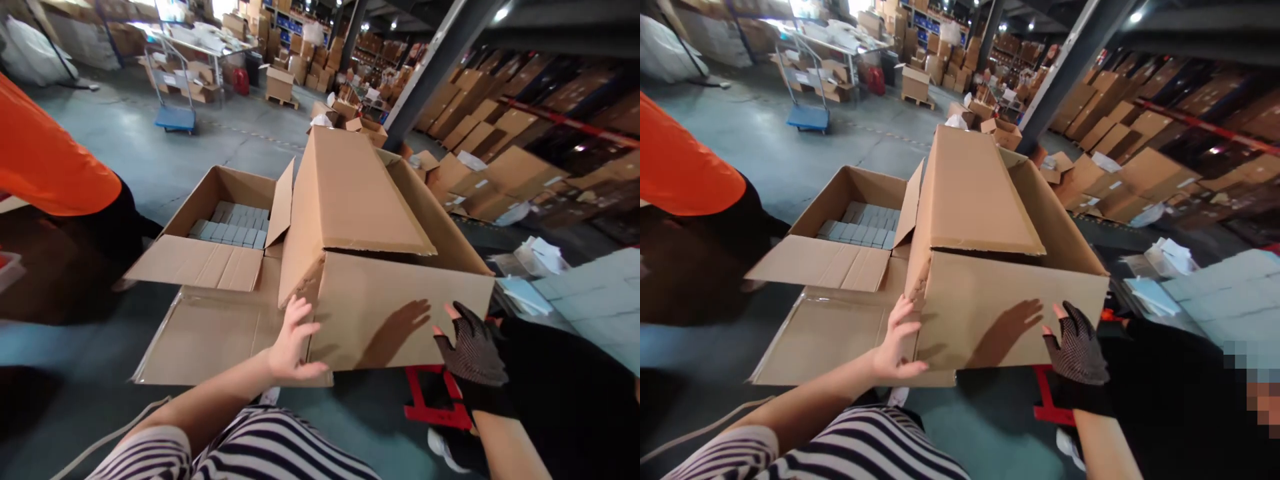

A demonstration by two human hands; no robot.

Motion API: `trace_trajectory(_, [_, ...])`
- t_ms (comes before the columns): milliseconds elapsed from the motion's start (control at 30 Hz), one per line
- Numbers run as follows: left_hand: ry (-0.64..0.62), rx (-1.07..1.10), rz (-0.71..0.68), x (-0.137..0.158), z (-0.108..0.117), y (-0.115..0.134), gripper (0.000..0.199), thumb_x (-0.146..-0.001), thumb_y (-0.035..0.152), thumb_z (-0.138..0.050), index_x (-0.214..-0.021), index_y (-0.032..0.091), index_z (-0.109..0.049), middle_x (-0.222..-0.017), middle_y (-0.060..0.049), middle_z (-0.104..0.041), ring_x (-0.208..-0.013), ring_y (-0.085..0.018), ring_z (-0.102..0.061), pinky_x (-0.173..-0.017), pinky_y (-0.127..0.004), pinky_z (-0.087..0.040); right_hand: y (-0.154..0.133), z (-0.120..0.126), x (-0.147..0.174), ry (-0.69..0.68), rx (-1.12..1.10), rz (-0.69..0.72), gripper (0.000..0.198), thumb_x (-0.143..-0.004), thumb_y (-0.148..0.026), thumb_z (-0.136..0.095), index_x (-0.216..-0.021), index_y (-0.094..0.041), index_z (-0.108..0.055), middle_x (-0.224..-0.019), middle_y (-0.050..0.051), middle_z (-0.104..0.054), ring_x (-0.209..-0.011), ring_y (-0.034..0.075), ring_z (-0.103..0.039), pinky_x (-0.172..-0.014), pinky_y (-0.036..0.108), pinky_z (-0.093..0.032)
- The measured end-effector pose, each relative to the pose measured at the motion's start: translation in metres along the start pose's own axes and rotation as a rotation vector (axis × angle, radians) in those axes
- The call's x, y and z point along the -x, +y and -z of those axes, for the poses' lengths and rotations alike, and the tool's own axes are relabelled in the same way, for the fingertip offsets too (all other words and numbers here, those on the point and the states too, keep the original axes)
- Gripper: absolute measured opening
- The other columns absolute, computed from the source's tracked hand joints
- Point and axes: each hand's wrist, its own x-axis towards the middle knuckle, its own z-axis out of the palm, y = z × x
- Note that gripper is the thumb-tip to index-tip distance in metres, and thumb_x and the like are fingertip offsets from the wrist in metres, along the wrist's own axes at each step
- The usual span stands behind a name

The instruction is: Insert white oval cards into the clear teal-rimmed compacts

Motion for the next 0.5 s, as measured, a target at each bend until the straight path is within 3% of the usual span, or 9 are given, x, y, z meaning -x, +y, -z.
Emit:
trace_trajectory(67, [-0.037,0.108,-0.101,-0.012,0.008,0.017,0.065,-0.079,0.050,-0.066,-0.135,0.025,-0.046,-0.145,-0.015,-0.040,-0.142,-0.034,-0.034,-0.115,-0.062,-0.027,-0.029,-0.013,0.048,-0.015,-0.078,-0.095,0.042,-0.089,-0.035,-0.050,-0.127,-0.018,-0.055,-0.131,0.018,-0.055,-0.122,0.034,-0.054,-0.097,0.050,-0.050])
trace_trajectory(133, [-0.098,0.231,-0.185,-0.021,0.012,0.032,0.052,-0.080,0.046,-0.064,-0.126,0.025,-0.053,-0.139,-0.013,-0.047,-0.139,-0.033,-0.038,-0.113,-0.059,-0.033,-0.075,-0.029,0.108,-0.078,-0.187,-0.205,0.034,-0.088,-0.032,-0.046,-0.117,-0.021,-0.061,-0.119,0.016,-0.063,-0.114,0.034,-0.060,-0.092,0.050,-0.053])
trace_trajectory(200, [-0.234,0.372,-0.242,-0.023,0.011,0.047,0.036,-0.083,0.042,-0.061,-0.116,0.027,-0.060,-0.127,-0.011,-0.057,-0.133,-0.030,-0.046,-0.110,-0.054,-0.039,-0.139,-0.039,0.175,-0.261,-0.300,-0.393,0.033,-0.087,-0.028,-0.044,-0.113,-0.028,-0.064,-0.112,0.011,-0.067,-0.108,0.032,-0.065,-0.090,0.046,-0.055])
trace_trajectory(267, [-0.450,0.538,-0.286,-0.018,0.007,0.065,0.024,-0.086,0.034,-0.057,-0.108,0.028,-0.064,-0.115,-0.008,-0.065,-0.125,-0.026,-0.055,-0.106,-0.047,-0.044,-0.216,-0.037,0.239,-0.532,-0.421,-0.593,0.036,-0.079,-0.023,-0.049,-0.109,-0.032,-0.066,-0.112,0.007,-0.070,-0.108,0.030,-0.066,-0.090,0.041,-0.054])
trace_trajectory(367, [-0.768,0.785,-0.340,0.006,0.002,0.101,0.021,-0.088,0.024,-0.053,-0.105,0.028,-0.064,-0.108,-0.006,-0.070,-0.111,-0.021,-0.063,-0.099,-0.040,-0.050,-0.340,-0.008,0.310,-0.801,-0.553,-1.045,0.031,-0.069,-0.019,-0.058,-0.095,-0.034,-0.068,-0.101,0.001,-0.072,-0.104,0.029,-0.068,-0.086,0.038,-0.053])
trace_trajectory(433, [-0.942,0.860,-0.337,0.030,-0.001,0.132,0.023,-0.089,0.023,-0.053,-0.109,0.026,-0.063,-0.108,-0.007,-0.070,-0.105,-0.021,-0.065,-0.093,-0.039,-0.052,-0.417,0.026,0.341,-0.776,-0.597,-1.402,0.023,-0.067,-0.016,-0.064,-0.083,-0.031,-0.068,-0.087,-0.001,-0.071,-0.093,0.027,-0.070,-0.078,0.035,-0.053])
trace_trajectory(500, [-1.160,0.866,-0.391,0.061,-0.004,0.170,0.025,-0.090,0.026,-0.055,-0.114,0.025,-0.062,-0.112,-0.007,-0.070,-0.103,-0.022,-0.065,-0.090,-0.040,-0.053,-0.490,0.068,0.365,-0.633,-0.550,-1.765,0.011,-0.072,-0.020,-0.069,-0.081,-0.026,-0.067,-0.080,-0.001,-0.068,-0.085,0.023,-0.069,-0.075,0.033,-0.052])
